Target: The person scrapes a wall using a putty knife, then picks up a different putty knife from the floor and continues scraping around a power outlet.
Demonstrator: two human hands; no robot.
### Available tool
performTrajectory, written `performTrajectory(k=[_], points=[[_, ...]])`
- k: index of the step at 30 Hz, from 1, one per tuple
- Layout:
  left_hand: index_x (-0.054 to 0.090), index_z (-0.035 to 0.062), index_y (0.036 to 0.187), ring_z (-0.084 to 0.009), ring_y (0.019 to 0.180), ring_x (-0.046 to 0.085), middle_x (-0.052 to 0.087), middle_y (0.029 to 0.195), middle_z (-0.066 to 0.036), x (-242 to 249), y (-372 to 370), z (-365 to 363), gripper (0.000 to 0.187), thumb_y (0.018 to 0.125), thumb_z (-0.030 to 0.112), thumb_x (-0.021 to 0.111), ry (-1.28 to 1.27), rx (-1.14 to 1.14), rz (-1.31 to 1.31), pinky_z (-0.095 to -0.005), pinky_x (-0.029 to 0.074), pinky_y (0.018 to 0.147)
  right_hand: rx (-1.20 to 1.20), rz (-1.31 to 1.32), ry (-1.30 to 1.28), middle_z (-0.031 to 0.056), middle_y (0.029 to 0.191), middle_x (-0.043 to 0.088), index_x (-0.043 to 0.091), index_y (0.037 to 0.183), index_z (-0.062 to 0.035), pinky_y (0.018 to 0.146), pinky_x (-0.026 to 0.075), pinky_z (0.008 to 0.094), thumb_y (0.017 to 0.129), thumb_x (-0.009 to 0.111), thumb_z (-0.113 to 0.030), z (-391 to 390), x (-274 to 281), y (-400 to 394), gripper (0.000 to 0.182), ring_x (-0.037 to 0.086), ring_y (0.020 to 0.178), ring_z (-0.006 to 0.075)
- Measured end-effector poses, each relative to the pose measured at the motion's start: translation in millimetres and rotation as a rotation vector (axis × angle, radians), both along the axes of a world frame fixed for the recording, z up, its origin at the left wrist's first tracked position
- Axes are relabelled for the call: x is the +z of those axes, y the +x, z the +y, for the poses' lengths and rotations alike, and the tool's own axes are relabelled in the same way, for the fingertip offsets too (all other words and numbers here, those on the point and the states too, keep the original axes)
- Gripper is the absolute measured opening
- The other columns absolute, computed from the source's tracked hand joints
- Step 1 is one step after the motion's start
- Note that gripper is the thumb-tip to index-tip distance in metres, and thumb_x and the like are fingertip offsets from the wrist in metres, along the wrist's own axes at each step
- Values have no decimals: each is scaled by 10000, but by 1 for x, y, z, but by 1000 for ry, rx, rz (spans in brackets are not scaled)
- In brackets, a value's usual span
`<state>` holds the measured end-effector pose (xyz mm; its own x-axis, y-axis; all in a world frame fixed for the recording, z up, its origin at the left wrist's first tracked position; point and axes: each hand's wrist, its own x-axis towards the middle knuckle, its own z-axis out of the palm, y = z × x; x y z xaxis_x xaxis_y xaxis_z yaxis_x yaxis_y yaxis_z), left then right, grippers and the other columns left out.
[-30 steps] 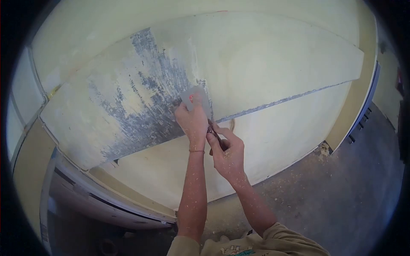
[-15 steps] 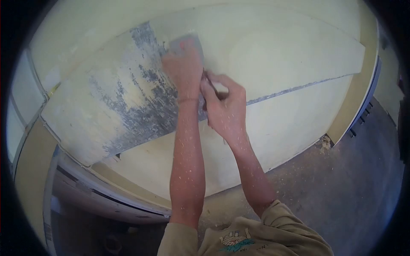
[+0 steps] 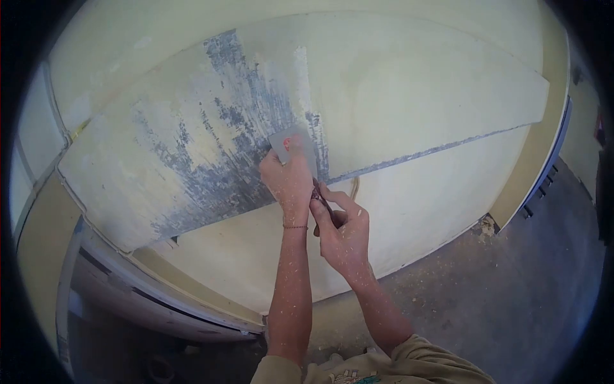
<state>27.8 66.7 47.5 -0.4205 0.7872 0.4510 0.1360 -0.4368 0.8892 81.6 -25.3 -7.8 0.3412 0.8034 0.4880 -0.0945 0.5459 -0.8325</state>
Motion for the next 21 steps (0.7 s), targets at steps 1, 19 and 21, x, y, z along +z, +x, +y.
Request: performTrajectory(k=[1, 19, 21], points=[[684, -67, 891, -274, 729, 653, 677, 785, -191, 2, -1, 2, 346, 843, 271, 624, -17, 23, 35, -395, 489, 713, -2, 3, 3, 142, 909, 675, 601, 1086, 97, 625, 486, 224, 919, 590, -16, 1, 4, -2, 202, 610, 756, 86], [662, -99, 820, -329, 728, 653, 660, 771, -266, 73, 10, -8, 457, 811, 358, 648, 276, 132, 218, -434, 477, 696, -156, -107, 135, 121, 764, 657, 651, 1085, 63, 554, 461, 265, 898, 619, -88, -3, 65, 17, 243, 575, 642, 85], [670, -90, 847, -267, 671, 630, 659, 731, -217, 15, 6, -2, 427, 845, 335, 640, 213, 82, 119, -410, 471, 660, -68, -68, -23, 88, 733, 628, 634, 1125, 54, 498, 424, 254, 897, 625, -53, -20, 28, 13, 252, 517, 579, 48]])
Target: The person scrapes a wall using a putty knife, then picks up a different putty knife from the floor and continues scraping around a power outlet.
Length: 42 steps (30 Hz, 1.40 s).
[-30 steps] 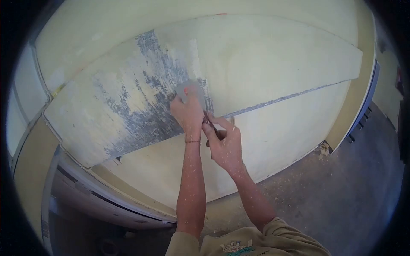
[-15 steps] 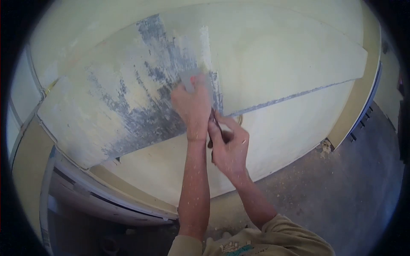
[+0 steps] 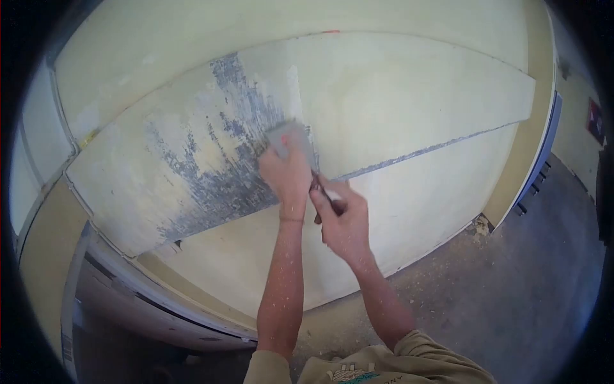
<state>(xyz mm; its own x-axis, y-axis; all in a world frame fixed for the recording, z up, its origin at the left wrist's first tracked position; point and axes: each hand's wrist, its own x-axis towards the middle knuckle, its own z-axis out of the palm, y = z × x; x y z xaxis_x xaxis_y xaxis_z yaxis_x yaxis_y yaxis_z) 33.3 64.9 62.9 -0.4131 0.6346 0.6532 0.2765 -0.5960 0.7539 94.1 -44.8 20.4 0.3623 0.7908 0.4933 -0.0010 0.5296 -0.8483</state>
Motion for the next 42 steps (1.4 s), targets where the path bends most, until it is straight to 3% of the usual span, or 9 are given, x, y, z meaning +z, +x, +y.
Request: performTrajectory(k=[4, 10, 16, 18, 20, 23, 26, 31, 42], points=[[671, -86, 866, -266, 670, 622, 677, 764, -201, -25, -15, -3, 383, 875, 290, 601, -155, -59, -76, -380, 482, 699, 2, -148, -55, 105, 810, 646, 607, 1138, 79, 525, 446, 241, 911, 617, -56, 9, -24, -6, 264, 534, 613, 51], [681, -81, 885, -179, 676, 610, 688, 759, -137, -15, -10, 9, 363, 875, 275, 614, -133, -179, -130, -346, 482, 672, -28, 9, 44, 143, 898, 675, 608, 1072, 94, 598, 484, 240, 919, 603, -46, 19, -24, -20, 207, 585, 720, 69], [678, -102, 890, -207, 686, 639, 682, 770, -208, 8, -7, 7, 377, 836, 270, 643, -92, -44, -42, -369, 491, 685, 8, 0, -23, 139, 803, 663, 624, 1035, 80, 608, 480, 253, 919, 590, -40, 27, -5, -13, 171, 569, 730, 72], [666, -108, 829, -294, 685, 640, 658, 750, -248, 30, -2, 10, 412, 811, 303, 658, -20, -11, -51, -416, 483, 698, 16, 27, 73, 163, 792, 663, 627, 1034, 79, 608, 482, 268, 911, 590, -47, 45, 8, -10, 180, 593, 715, 100], [653, -101, 769, -378, 698, 609, 633, 724, -260, 75, -1, 30, 438, 806, 335, 654, 59, 224, 88, -465, 460, 706, -9, 5, 227, 119, 744, 632, 631, 1073, 74, 521, 440, 267, 913, 590, -67, 62, 46, -5, 218, 551, 603, 93], [637, -94, 727, -426, 712, 574, 608, 697, -262, 121, 2, 15, 443, 813, 341, 643, 89, 220, 125, -500, 436, 714, -35, -34, 314, 54, 706, 601, 634, 1109, 71, 442, 397, 253, 918, 592, -84, 62, 82, 1, 250, 491, 514, 62], [653, -90, 753, -381, 708, 605, 623, 723, -269, 91, 10, 15, 431, 822, 335, 636, 50, 291, 86, -474, 448, 707, -22, -38, 286, 64, 705, 607, 642, 1083, 70, 455, 402, 254, 913, 595, -84, 49, 63, 14, 234, 500, 529, 63], [672, -92, 830, -262, 670, 620, 657, 733, -224, 2, 15, 10, 415, 831, 322, 648, -28, 102, -75, -408, 469, 686, 23, -82, 175, 70, 699, 624, 634, 1071, 65, 462, 393, 252, 911, 606, -70, 29, -9, 23, 211, 495, 528, 59], [683, -87, 874, -180, 680, 597, 674, 733, -146, -15, 18, 5, 378, 842, 289, 658, -175, 36, -279, -344, 470, 693, 62, -154, 76, 82, 703, 629, 615, 1111, 68, 478, 408, 240, 906, 611, -39, 29, -17, 28, 231, 508, 550, 48]])
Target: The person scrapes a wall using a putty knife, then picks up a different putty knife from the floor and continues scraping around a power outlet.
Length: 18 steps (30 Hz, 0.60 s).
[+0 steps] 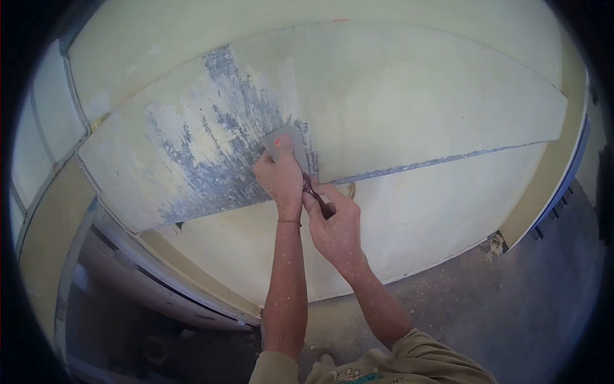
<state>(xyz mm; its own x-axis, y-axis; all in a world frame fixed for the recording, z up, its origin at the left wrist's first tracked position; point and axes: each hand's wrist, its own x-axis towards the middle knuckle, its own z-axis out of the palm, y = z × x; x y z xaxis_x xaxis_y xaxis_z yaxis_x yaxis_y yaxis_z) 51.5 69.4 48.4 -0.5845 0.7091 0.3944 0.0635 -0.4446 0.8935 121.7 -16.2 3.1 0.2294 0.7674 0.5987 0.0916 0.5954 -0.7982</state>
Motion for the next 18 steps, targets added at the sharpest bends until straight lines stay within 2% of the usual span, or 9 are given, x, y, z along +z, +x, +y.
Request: performTrajectory(k=[4, 6, 8, 10, 11, 13, 15, 17, 18], points=[[676, -99, 882, -175, 672, 585, 671, 725, -148, 20, -11, 4, 376, 834, 274, 662, 82, 37, 122, -348, 468, 680, -3, 31, 42, 124, 777, 651, 619, 1064, 74, 565, 472, 246, 901, 608, -30, 4, 13, -10, 194, 593, 646, 87], [649, -122, 800, -170, 638, 555, 651, 683, -186, 35, -13, 5, 406, 822, 283, 667, 142, 62, 134, -376, 457, 628, 7, 43, 7, 151, 802, 661, 617, 1042, 82, 598, 492, 258, 902, 602, -35, 9, 27, -15, 183, 624, 683, 113], [608, -127, 701, -190, 599, 525, 619, 634, -219, 67, -22, 19, 449, 804, 305, 674, 240, 161, 267, -410, 437, 584, -99, 16, 249, 206, 841, 670, 617, 1006, 86, 651, 510, 294, 907, 581, -51, 24, 50, -21, 172, 651, 743, 164], [650, -145, 795, -208, 706, 605, 669, 726, -179, 115, -27, 6, 504, 782, 357, 694, 67, 108, 316, -367, 481, 712, -69, 29, 216, 225, 867, 670, 620, 1003, 84, 673, 515, 302, 908, 574, -57, 14, 83, -24, 176, 658, 766, 179], [650, -145, 795, -208, 706, 605, 669, 726, -179, 117, -25, 5, 504, 782, 357, 694, 64, 106, 319, -367, 481, 712, -42, 35, 177, 244, 892, 669, 622, 999, 83, 694, 520, 311, 909, 566, -64, 7, 94, -23, 180, 665, 788, 195], [671, -121, 815, -221, 750, 633, 680, 755, -192, 103, -23, 2, 501, 772, 378, 703, 36, 189, 355, -360, 484, 740, -103, 11, 161, 229, 895, 679, 626, 1008, 76, 713, 520, 301, 913, 563, -51, 10, 65, -25, 171, 658, 804, 166], [620, -125, 737, -241, 596, 554, 630, 659, -217, 26, -30, 33, 467, 799, 334, 679, 282, 287, 357, -434, 458, 643, -8, 115, 198, 195, 842, 682, 622, 1027, 75, 686, 511, 307, 913, 568, -36, 12, 20, -26, 168, 646, 787, 148], [652, -116, 831, -220, 657, 596, 662, 725, -189, 6, -23, 11, 438, 829, 322, 668, 253, 104, 252, -394, 477, 689, -29, 157, 258, 143, 792, 671, 625, 1044, 68, 603, 480, 283, 914, 579, -30, 5, -3, -28, 169, 599, 700, 95], [652, -116, 831, -220, 657, 596, 662, 725, -189, 4, -21, 5, 438, 829, 322, 668, 263, 104, 252, -394, 477, 689, -30, 157, 268, 143, 792, 671, 625, 1044, 68, 603, 480, 283, 914, 579, -30, 4, -9, -25, 169, 599, 700, 95]])
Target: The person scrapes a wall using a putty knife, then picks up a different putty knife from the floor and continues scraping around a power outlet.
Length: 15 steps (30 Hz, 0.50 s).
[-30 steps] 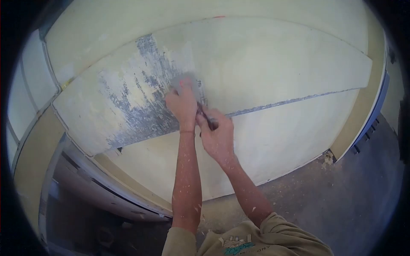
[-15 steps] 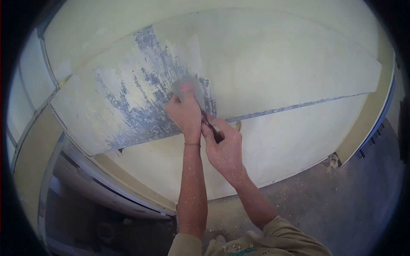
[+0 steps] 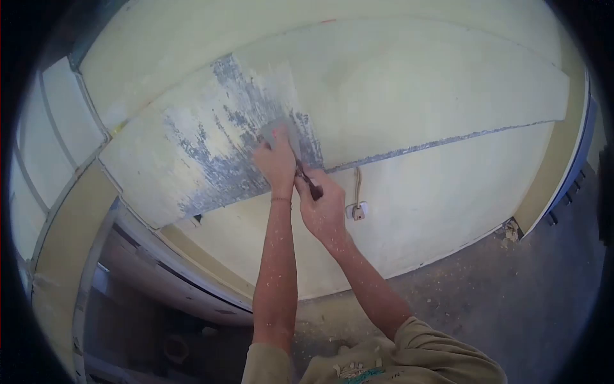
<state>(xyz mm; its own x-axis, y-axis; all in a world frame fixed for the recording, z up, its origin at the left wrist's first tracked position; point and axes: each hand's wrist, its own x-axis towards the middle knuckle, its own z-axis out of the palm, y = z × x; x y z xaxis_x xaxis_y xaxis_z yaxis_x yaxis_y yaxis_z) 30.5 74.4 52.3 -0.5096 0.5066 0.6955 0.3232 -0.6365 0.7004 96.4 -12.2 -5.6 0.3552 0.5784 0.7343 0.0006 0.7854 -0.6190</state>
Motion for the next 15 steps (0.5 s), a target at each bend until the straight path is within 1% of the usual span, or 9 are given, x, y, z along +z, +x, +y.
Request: performTrajectory(k=[2, 3, 5, 6, 9, 11, 12, 14, 15], points=[[671, -96, 887, -205, 720, 625, 678, 776, -170, -1, 1, -11, 407, 855, 309, 656, -269, -58, -18, -364, 485, 706, 15, -52, -138, 113, 784, 662, 631, 1046, 60, 527, 432, 252, 908, 598, -28, -3, -6, 5, 167, 543, 616, 59], [671, -96, 887, -205, 720, 625, 678, 776, -170, -3, 2, -9, 407, 855, 309, 656, -263, -63, -17, -364, 485, 706, 10, -51, -132, 113, 784, 662, 631, 1046, 60, 527, 432, 252, 908, 598, -28, -2, -8, 6, 167, 543, 616, 59], [683, -78, 887, -187, 719, 628, 678, 775, -160, -7, 3, -3, 397, 858, 318, 663, -257, -108, -74, -351, 484, 688, 25, -42, -156, 98, 785, 651, 629, 1046, 63, 491, 403, 232, 909, 601, -29, 1, -12, 8, 168, 494, 571, 38], [683, -78, 887, -187, 719, 628, 678, 775, -160, -11, 2, 0, 397, 858, 318, 663, -256, -115, -77, -351, 484, 688, 19, -45, -155, 98, 785, 651, 629, 1046, 63, 491, 403, 232, 909, 601, -29, 1, -14, 7, 168, 494, 571, 38], [680, -81, 877, -198, 708, 627, 682, 781, -169, -1, 0, 0, 381, 853, 298, 661, -240, -147, -100, -360, 485, 690, 26, -19, -169, 92, 790, 648, 626, 1045, 67, 491, 407, 235, 909, 602, -32, 0, -4, -1, 170, 501, 566, 48], [681, -83, 884, -211, 710, 634, 689, 798, -183, 16, 1, -4, 376, 835, 289, 671, -198, -58, 32, -376, 489, 691, 37, 20, -197, 108, 822, 665, 620, 1048, 76, 514, 433, 242, 910, 597, -29, 2, 7, -6, 175, 533, 610, 60], [681, -83, 884, -211, 710, 634, 689, 798, -183, 28, 1, -5, 376, 835, 289, 671, -202, -60, 31, -376, 489, 691, 36, 19, -201, 108, 822, 665, 620, 1048, 76, 514, 433, 242, 910, 597, -29, 6, 14, -8, 175, 533, 610, 60], [671, -95, 854, -235, 712, 643, 686, 792, -204, 53, 1, 1, 384, 818, 287, 668, -177, -24, 126, -397, 491, 690, -44, -11, -120, 146, 891, 689, 620, 1034, 83, 578, 480, 272, 909, 589, -28, 16, 34, -9, 170, 575, 672, 93], [662, -102, 833, -261, 709, 645, 680, 781, -216, 67, -2, 14, 397, 811, 295, 667, -156, 63, 187, -403, 491, 689, -46, -14, -134, 146, 891, 689, 620, 1034, 83, 578, 480, 272, 909, 589, -28, 22, 47, -8, 170, 575, 672, 93]])
